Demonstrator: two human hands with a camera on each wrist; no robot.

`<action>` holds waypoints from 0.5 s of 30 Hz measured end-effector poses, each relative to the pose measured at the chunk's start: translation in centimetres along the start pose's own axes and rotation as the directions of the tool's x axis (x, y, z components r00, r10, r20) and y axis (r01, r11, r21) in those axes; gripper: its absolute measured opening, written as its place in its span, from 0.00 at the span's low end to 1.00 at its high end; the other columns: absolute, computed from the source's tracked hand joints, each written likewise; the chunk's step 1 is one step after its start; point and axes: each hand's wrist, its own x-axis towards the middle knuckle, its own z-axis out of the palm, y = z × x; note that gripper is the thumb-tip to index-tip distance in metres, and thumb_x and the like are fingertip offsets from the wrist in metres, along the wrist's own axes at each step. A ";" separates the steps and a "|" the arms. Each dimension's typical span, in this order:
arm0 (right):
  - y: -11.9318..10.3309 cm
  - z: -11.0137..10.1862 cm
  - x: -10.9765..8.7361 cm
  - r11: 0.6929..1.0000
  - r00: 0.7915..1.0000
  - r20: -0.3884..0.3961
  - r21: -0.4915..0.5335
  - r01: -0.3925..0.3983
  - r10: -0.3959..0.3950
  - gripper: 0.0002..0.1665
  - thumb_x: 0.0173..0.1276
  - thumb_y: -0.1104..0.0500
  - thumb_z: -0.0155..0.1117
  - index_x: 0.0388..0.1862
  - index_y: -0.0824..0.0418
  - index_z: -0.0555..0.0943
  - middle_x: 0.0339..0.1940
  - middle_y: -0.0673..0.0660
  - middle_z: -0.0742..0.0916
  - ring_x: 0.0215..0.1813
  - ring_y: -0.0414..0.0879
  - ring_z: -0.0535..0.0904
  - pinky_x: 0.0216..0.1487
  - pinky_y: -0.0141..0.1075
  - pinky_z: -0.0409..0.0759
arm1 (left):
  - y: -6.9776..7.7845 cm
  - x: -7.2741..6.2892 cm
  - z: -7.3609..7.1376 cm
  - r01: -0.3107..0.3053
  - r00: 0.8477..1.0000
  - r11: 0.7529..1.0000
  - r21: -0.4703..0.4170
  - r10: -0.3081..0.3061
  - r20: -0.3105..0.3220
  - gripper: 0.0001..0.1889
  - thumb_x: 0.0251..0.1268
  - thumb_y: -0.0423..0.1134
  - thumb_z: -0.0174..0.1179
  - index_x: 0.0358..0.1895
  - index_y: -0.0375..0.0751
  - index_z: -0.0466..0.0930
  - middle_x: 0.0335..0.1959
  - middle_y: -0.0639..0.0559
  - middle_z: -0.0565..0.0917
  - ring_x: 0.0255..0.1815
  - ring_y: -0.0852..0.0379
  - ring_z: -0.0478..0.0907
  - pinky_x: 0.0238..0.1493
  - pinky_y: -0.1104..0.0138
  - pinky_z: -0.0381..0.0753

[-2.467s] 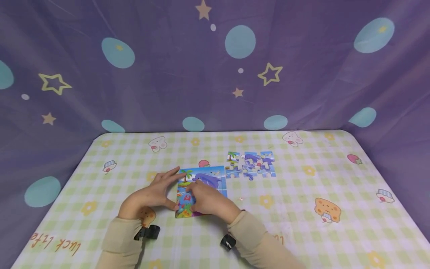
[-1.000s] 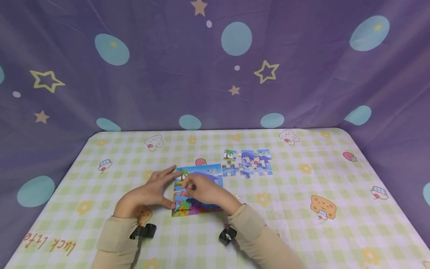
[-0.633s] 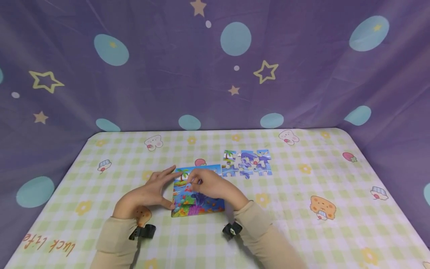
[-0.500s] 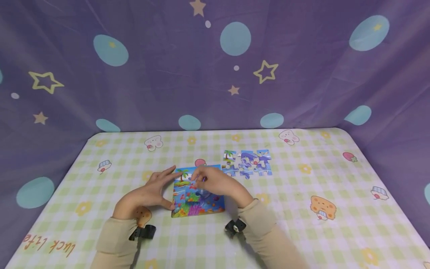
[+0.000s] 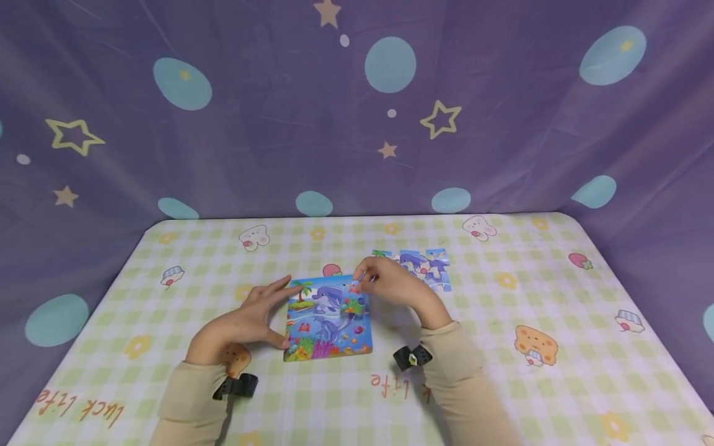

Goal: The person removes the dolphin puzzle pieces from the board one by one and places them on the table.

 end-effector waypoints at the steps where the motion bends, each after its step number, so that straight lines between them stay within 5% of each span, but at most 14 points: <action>1: 0.2 -0.2 -0.1 1.000 1.000 -0.002 0.006 -0.003 0.003 0.06 0.70 0.71 0.57 0.43 0.71 0.78 0.33 0.56 0.86 0.38 0.51 0.81 0.40 0.38 0.75 | 0.0 0.0 0.0 0.000 1.000 1.000 0.000 0.000 -0.001 0.56 0.40 0.45 0.82 0.77 0.47 0.60 0.81 0.46 0.48 0.73 0.38 0.50 0.65 0.37 0.60; 10: 1.4 -2.0 -0.9 0.998 0.999 0.021 -0.047 -0.040 0.041 0.08 0.70 0.71 0.55 0.44 0.69 0.80 0.34 0.56 0.86 0.39 0.54 0.82 0.38 0.39 0.76 | 0.1 0.0 0.1 -0.003 1.000 1.000 -0.009 0.003 0.005 0.56 0.41 0.45 0.82 0.77 0.47 0.60 0.81 0.46 0.48 0.73 0.38 0.49 0.65 0.36 0.59; 15: 1.8 -2.4 -1.0 0.997 0.998 0.012 -0.048 -0.058 0.058 0.07 0.70 0.70 0.59 0.45 0.71 0.80 0.33 0.57 0.85 0.32 0.47 0.76 0.32 0.36 0.72 | 0.1 0.0 0.0 0.009 1.000 1.000 0.005 -0.009 0.003 0.56 0.41 0.46 0.82 0.77 0.48 0.60 0.81 0.47 0.48 0.73 0.38 0.49 0.65 0.37 0.60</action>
